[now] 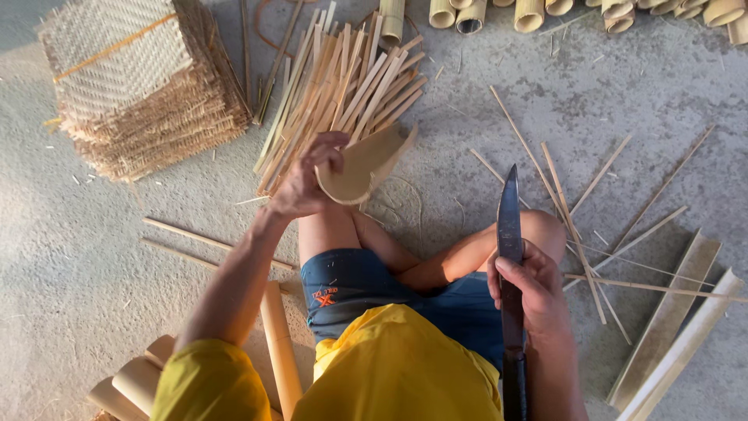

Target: The person sits on the floor and splits bamboo poles into thin strips using a knife, then trims the nodes off the strips and places finished strips onto a growing pile beside them.

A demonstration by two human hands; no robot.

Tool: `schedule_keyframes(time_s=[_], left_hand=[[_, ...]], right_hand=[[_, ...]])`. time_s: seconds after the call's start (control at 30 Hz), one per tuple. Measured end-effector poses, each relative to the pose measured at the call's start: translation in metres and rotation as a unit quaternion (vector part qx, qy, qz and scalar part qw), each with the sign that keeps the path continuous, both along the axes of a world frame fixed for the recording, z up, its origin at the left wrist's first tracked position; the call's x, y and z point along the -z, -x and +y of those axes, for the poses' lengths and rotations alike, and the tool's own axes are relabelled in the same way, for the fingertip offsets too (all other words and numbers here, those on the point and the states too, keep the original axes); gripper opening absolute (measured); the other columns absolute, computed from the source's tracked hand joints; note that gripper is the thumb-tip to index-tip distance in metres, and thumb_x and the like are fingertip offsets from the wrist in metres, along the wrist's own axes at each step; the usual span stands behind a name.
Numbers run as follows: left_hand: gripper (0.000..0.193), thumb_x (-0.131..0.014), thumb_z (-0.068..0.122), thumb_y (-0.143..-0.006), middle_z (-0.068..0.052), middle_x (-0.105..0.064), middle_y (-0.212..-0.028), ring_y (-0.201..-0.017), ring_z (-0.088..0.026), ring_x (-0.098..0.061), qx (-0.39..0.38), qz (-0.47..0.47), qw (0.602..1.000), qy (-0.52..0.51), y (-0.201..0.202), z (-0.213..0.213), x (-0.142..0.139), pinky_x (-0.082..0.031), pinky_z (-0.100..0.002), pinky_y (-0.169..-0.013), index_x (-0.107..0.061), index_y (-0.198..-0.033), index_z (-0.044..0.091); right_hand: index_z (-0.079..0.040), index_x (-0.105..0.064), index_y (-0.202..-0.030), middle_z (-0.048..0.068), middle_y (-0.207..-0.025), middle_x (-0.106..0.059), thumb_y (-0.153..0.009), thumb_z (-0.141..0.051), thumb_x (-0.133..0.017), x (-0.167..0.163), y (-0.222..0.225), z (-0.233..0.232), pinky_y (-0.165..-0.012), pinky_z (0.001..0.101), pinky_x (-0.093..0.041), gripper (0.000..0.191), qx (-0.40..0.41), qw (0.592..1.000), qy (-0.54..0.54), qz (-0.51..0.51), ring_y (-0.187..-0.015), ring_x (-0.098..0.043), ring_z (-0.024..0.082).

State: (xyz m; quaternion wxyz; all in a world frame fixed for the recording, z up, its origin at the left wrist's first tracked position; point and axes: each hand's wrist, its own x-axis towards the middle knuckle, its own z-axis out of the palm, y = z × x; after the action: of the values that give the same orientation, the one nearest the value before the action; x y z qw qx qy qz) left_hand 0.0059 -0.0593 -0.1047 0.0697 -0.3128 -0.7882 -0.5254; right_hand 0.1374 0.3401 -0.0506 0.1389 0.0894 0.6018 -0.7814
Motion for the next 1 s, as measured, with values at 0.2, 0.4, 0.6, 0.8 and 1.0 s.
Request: schedule_keyframes(time_s=[0.2, 0.4, 0.6, 0.8, 1.0], left_hand=[[0.097, -0.095, 0.029, -0.081, -0.009, -0.027, -0.155, -0.148, -0.033, -0.036, -0.211, 0.124, 0.949, -0.2, 0.006, 0.048, -0.009, -0.045, -0.055, -0.125, -0.027, -0.148, 0.01], [0.053, -0.09, 0.004, -0.082, -0.015, -0.032, -0.158, -0.154, -0.037, -0.04, -0.146, 0.041, 0.967, -0.203, 0.027, 0.069, -0.034, -0.05, -0.05, -0.117, -0.055, -0.122, 0.01], [0.037, -0.082, 0.005, -0.089, -0.018, -0.026, -0.169, -0.16, -0.036, -0.031, 0.003, -0.089, 0.979, -0.182, 0.016, 0.075, -0.083, -0.043, -0.046, -0.13, -0.054, -0.113, 0.008], [0.037, -0.092, 0.005, -0.081, -0.019, -0.04, -0.161, -0.154, -0.037, -0.041, -0.052, 0.025, 0.996, -0.074, 0.0, 0.104, -0.098, -0.041, -0.05, -0.127, -0.06, -0.101, 0.008], [0.031, -0.084, -0.002, -0.087, -0.02, -0.035, -0.163, -0.156, -0.04, -0.04, -0.025, -0.025, 0.992, -0.121, -0.013, 0.116, -0.095, -0.045, -0.051, -0.126, -0.07, -0.111, 0.011]], right_hand=[[0.003, -0.056, -0.106, 0.013, -0.076, -0.062, -0.095, -0.013, -0.061, -0.004, 0.012, -0.003, -0.044, 0.0271, -0.045, 0.021, -0.025, 0.999, 0.044, -0.016, -0.058, -0.059, 0.017], [0.011, -0.054, -0.115, 0.016, -0.084, -0.064, -0.088, -0.01, -0.063, -0.038, 0.028, -0.02, -0.052, 0.031, -0.053, 0.035, -0.124, 0.983, 0.134, 0.007, -0.066, -0.064, 0.022], [0.002, -0.025, -0.16, 0.007, -0.076, -0.06, -0.087, -0.001, -0.062, -0.067, 0.042, -0.05, -0.045, 0.0203, -0.045, 0.082, -0.079, 0.986, 0.061, 0.133, -0.054, -0.054, 0.006], [0.0, -0.018, -0.166, -0.002, -0.071, -0.051, -0.09, 0.006, -0.058, -0.072, 0.06, -0.079, -0.051, 0.0174, -0.036, 0.086, -0.114, 0.983, 0.039, 0.136, -0.055, -0.043, 0.0], [0.002, -0.022, -0.163, -0.003, -0.08, -0.053, -0.09, 0.005, -0.058, -0.067, 0.065, -0.092, -0.061, 0.0175, -0.039, 0.081, -0.114, 0.978, -0.069, 0.161, -0.067, -0.046, 0.002]])
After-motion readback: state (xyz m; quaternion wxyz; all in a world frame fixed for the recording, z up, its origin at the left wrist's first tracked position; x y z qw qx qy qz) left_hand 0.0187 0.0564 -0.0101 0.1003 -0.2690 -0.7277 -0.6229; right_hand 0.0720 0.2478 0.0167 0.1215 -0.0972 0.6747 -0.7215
